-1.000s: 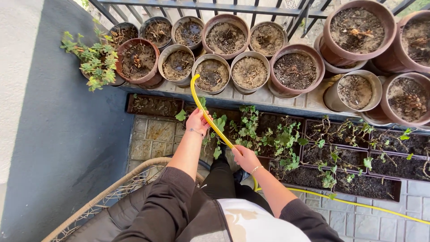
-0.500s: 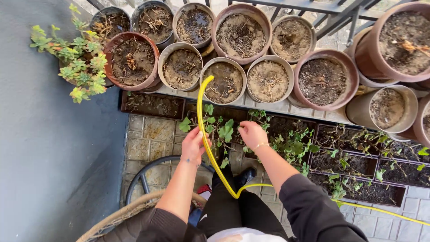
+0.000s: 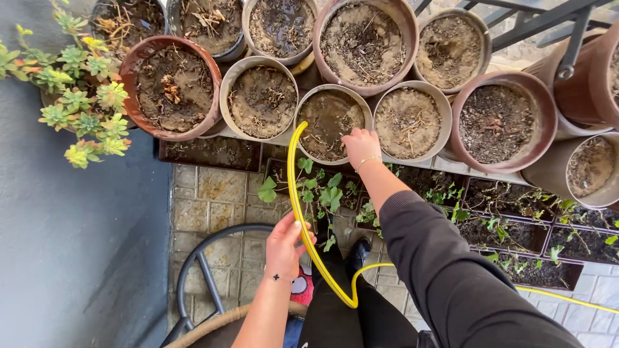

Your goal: The person waters multiple potted plants and seedling trays on a balcony using a yellow hose. They systematically move the hose from one container to the next, directing water into the soil of each pot.

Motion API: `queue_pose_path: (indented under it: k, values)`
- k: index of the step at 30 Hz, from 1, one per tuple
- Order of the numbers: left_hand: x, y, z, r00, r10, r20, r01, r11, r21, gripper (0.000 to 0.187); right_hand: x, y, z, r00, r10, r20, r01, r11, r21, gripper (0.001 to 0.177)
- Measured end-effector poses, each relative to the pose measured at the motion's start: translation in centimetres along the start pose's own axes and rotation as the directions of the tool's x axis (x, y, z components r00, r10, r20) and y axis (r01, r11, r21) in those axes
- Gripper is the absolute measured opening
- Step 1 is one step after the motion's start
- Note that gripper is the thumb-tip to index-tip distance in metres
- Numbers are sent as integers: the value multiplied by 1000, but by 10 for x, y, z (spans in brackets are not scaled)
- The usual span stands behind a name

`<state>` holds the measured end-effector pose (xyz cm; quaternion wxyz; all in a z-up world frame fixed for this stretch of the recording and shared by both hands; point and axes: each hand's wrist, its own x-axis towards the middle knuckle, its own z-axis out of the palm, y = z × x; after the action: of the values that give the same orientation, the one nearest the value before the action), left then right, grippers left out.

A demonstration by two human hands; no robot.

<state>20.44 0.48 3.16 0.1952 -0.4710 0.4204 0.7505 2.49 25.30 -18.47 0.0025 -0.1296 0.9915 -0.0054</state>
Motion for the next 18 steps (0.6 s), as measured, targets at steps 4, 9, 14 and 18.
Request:
queue_pose_path:
  k: [4, 9, 14, 18]
  values:
    - [-8, 8, 3, 1000, -13, 8, 13, 1000, -6, 41, 25, -6, -28, 995, -70, -65, 67, 996, -51, 7]
    - [-13, 21, 10, 996, -87, -18, 86, 995, -52, 40, 53, -16, -76, 709, -101, 698, 213, 974, -75, 31]
    - [-10, 24, 11, 996, -87, 9, 88, 995, -42, 41, 47, -9, -95, 762, -91, 641, 156, 987, -45, 27]
    - [-8, 30, 17, 995, -100, 1, 100, 994, -43, 43, 47, -9, -116, 704, 4, 710, -43, 998, 37, 28]
